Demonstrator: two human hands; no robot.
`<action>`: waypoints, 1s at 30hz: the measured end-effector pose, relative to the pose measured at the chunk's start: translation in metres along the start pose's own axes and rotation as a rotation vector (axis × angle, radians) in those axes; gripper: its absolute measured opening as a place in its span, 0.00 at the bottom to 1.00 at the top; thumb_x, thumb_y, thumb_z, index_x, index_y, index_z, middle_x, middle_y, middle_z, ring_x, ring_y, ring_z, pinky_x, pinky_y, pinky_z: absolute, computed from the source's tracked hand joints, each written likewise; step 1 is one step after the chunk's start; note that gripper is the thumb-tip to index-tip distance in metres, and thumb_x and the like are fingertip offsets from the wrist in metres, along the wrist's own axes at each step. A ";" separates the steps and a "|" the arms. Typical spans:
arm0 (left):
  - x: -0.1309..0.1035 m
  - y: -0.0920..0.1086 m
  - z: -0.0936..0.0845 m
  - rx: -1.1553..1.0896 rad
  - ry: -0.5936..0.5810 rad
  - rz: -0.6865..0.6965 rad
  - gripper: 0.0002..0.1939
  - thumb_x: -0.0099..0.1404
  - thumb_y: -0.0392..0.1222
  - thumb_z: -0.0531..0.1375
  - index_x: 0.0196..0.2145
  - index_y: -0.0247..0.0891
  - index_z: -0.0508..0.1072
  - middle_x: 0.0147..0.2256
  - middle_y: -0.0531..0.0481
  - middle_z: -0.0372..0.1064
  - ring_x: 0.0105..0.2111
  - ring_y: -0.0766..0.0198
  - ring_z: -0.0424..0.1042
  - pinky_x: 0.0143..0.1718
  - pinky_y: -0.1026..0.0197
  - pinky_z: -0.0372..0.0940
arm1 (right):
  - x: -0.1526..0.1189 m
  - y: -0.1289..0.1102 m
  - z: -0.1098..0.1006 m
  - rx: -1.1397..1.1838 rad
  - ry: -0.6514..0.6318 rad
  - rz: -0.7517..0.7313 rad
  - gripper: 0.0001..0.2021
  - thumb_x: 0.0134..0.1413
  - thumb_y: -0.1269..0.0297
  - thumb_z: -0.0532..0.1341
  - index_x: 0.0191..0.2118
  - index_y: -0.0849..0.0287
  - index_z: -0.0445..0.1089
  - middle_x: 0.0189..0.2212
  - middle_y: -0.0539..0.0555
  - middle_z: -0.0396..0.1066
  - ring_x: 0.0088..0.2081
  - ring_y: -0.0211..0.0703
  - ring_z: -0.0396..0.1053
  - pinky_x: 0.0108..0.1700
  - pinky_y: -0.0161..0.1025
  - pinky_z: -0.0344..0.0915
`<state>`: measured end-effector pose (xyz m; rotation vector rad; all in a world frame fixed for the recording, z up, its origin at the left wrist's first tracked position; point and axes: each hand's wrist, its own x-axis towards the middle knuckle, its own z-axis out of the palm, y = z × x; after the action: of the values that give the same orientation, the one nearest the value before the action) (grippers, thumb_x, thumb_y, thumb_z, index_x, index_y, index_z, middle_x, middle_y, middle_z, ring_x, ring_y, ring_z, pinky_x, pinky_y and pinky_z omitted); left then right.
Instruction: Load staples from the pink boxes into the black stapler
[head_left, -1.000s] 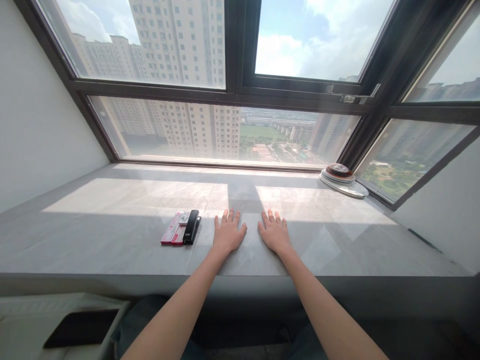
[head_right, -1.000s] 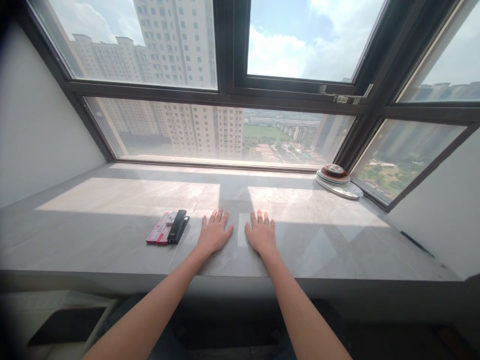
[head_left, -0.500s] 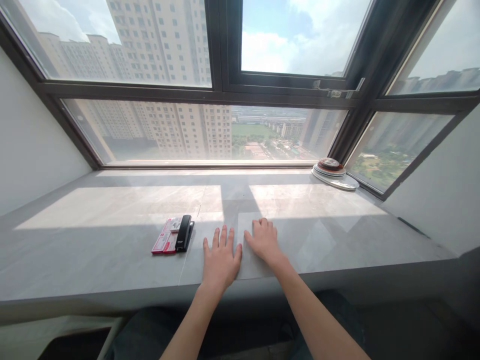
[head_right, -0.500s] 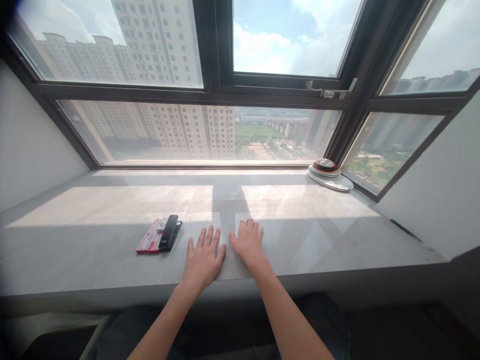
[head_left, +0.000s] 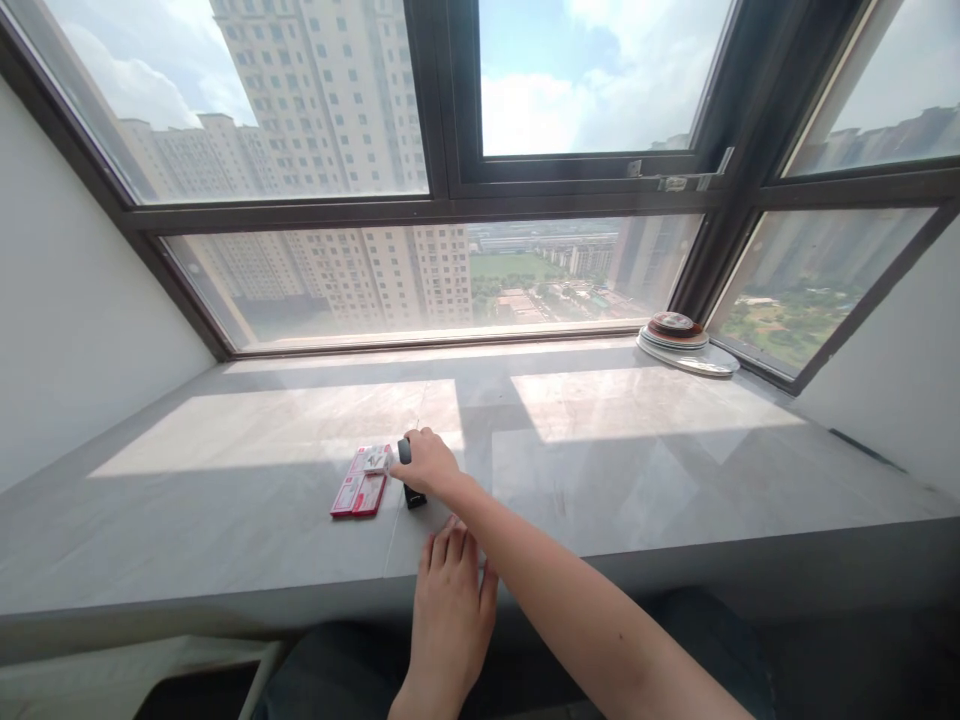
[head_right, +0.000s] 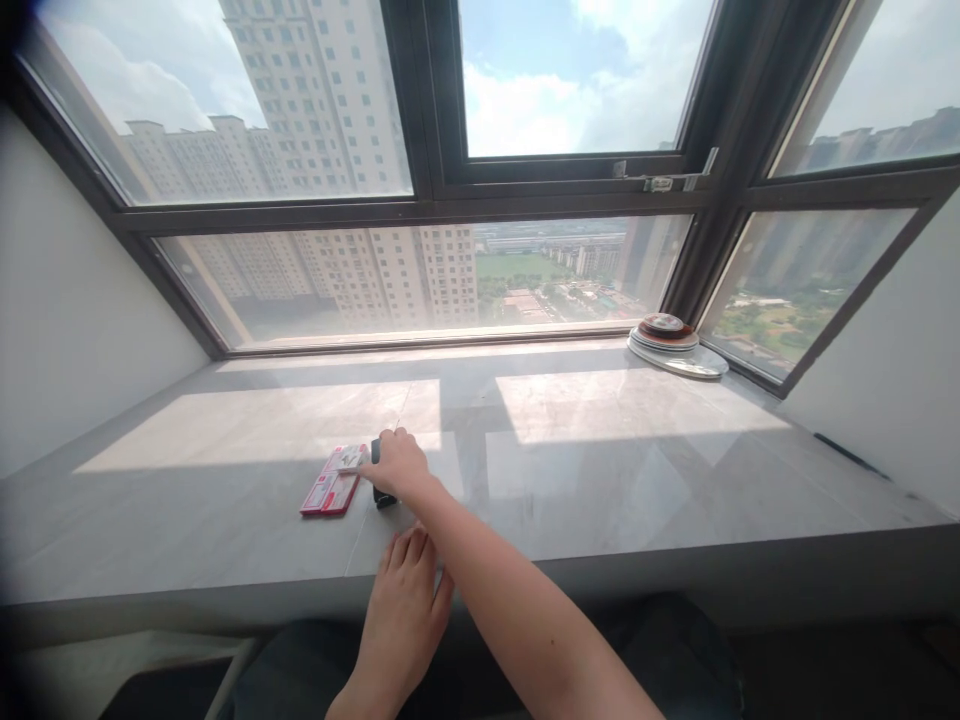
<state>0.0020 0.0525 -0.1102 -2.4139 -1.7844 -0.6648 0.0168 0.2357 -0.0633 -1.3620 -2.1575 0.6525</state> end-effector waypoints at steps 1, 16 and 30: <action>0.001 0.000 -0.003 -0.025 0.014 -0.014 0.19 0.72 0.38 0.52 0.59 0.40 0.68 0.58 0.42 0.67 0.59 0.47 0.63 0.63 0.40 0.55 | -0.008 0.009 -0.012 -0.017 -0.013 -0.043 0.23 0.53 0.56 0.66 0.53 0.57 0.69 0.50 0.58 0.70 0.50 0.52 0.67 0.49 0.42 0.63; 0.056 -0.013 0.011 -0.074 0.068 0.001 0.22 0.72 0.46 0.55 0.62 0.44 0.65 0.62 0.44 0.61 0.63 0.47 0.57 0.60 0.45 0.58 | -0.105 0.060 -0.053 -0.040 0.441 0.029 0.15 0.56 0.62 0.65 0.50 0.49 0.76 0.46 0.54 0.76 0.50 0.50 0.70 0.66 0.53 0.47; 0.058 -0.014 0.014 -0.057 0.056 -0.032 0.25 0.73 0.47 0.54 0.65 0.46 0.61 0.66 0.45 0.58 0.63 0.50 0.58 0.65 0.40 0.54 | -0.104 0.123 -0.081 1.250 0.818 0.400 0.26 0.60 0.44 0.50 0.55 0.57 0.65 0.55 0.60 0.72 0.55 0.50 0.72 0.44 0.42 0.74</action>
<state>0.0067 0.1135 -0.1034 -2.3815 -1.8109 -0.7888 0.1896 0.1979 -0.0959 -0.9943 -0.5517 1.0639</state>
